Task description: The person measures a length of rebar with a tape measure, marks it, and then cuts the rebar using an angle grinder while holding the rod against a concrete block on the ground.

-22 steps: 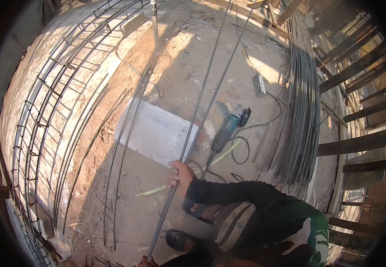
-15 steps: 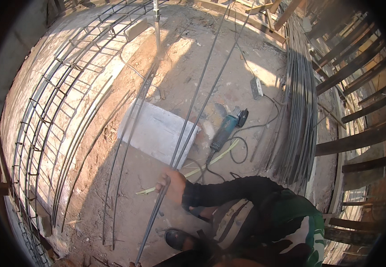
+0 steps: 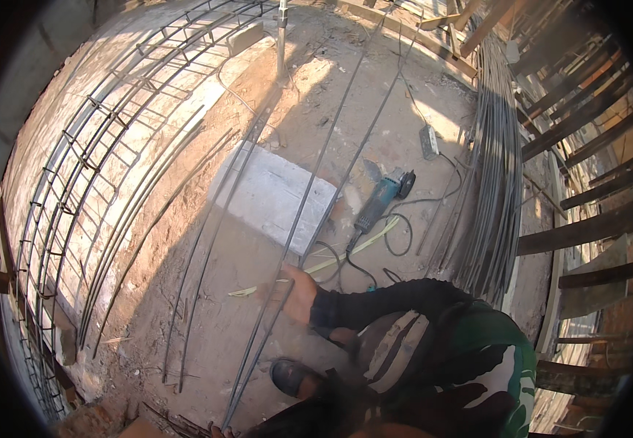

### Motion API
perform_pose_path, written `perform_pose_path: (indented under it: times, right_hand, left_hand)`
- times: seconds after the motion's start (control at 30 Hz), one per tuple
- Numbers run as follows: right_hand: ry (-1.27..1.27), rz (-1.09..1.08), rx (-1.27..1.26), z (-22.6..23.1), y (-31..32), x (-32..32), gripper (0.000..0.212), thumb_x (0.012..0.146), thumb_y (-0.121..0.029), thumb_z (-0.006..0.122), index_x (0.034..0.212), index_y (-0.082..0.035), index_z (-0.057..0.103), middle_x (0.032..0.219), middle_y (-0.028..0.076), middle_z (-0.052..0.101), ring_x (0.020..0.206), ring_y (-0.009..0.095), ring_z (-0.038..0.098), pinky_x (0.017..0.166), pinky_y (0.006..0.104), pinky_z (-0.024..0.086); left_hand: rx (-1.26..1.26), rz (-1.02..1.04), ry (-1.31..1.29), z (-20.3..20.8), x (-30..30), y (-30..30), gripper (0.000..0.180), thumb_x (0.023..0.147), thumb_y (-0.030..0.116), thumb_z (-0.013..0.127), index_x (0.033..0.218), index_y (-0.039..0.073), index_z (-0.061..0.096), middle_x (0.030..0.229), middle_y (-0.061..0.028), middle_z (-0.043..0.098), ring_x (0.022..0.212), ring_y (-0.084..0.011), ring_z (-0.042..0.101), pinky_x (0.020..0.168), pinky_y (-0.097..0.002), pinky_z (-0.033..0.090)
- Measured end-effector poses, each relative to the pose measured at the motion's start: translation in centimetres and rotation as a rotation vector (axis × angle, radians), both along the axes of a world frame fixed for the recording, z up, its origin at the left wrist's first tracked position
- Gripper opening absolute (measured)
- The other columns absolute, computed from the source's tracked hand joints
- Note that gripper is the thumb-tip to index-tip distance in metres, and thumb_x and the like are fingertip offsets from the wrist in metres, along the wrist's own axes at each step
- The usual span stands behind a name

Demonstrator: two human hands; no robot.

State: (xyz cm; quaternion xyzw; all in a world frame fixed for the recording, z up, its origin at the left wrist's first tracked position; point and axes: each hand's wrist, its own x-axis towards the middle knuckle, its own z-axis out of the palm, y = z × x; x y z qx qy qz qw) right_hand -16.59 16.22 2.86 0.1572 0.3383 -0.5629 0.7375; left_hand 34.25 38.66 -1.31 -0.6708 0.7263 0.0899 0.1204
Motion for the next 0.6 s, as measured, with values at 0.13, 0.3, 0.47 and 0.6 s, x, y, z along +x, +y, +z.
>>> perform_pose_path:
  times: [0.13,0.3,0.47,0.6]
  right_hand:
    - [0.257,-0.111,-0.033,-0.4,-2.5,-1.9,0.058,0.095,-0.047,0.048,0.130,-0.003,0.037,0.122,0.023,0.052,0.111,0.033,0.056,0.095,0.0446,0.043]
    - [0.663,-0.047,0.000,3.3,-4.6,-2.6,0.057,0.096,-0.047,0.044,0.130,-0.001,0.040,0.137,0.019,0.044,0.126,0.031,0.043,0.107,0.0437,0.031]
    - [1.121,-0.097,-0.162,2.3,-1.2,-4.5,0.055,0.098,-0.041,0.042,0.135,0.001,0.038,0.137,0.017,0.043,0.130,0.029,0.038,0.106,0.0402,0.028]
    - [1.349,-0.158,-0.294,5.3,0.7,-7.3,0.042,0.096,-0.029,0.051,0.122,0.003,0.046,0.123,0.016,0.048,0.117,0.026,0.045,0.102,0.0362,0.033]
  left_hand:
    - [0.099,-0.003,0.118,5.9,-10.8,-9.1,0.027,0.080,0.024,0.066,0.076,0.001,0.051,0.054,-0.0221,0.055,0.052,-0.0425,0.059,0.050,-0.0523,0.043]
    - [-0.326,-0.287,0.343,7.8,-34.9,-27.3,0.041,0.092,0.042,0.054,0.071,0.007,0.054,0.056,-0.0177,0.059,0.051,-0.0362,0.062,0.046,-0.0435,0.048]
    - [-0.329,-0.271,0.372,7.2,-38.9,-30.6,0.046,0.095,0.044,0.050,0.071,0.004,0.055,0.056,-0.0195,0.059,0.054,-0.0379,0.062,0.049,-0.0483,0.048]
    - [-0.014,-0.162,0.402,6.2,-33.3,-26.2,0.043,0.093,0.041,0.053,0.076,0.002,0.054,0.061,-0.0248,0.059,0.059,-0.0421,0.062,0.054,-0.0518,0.047]
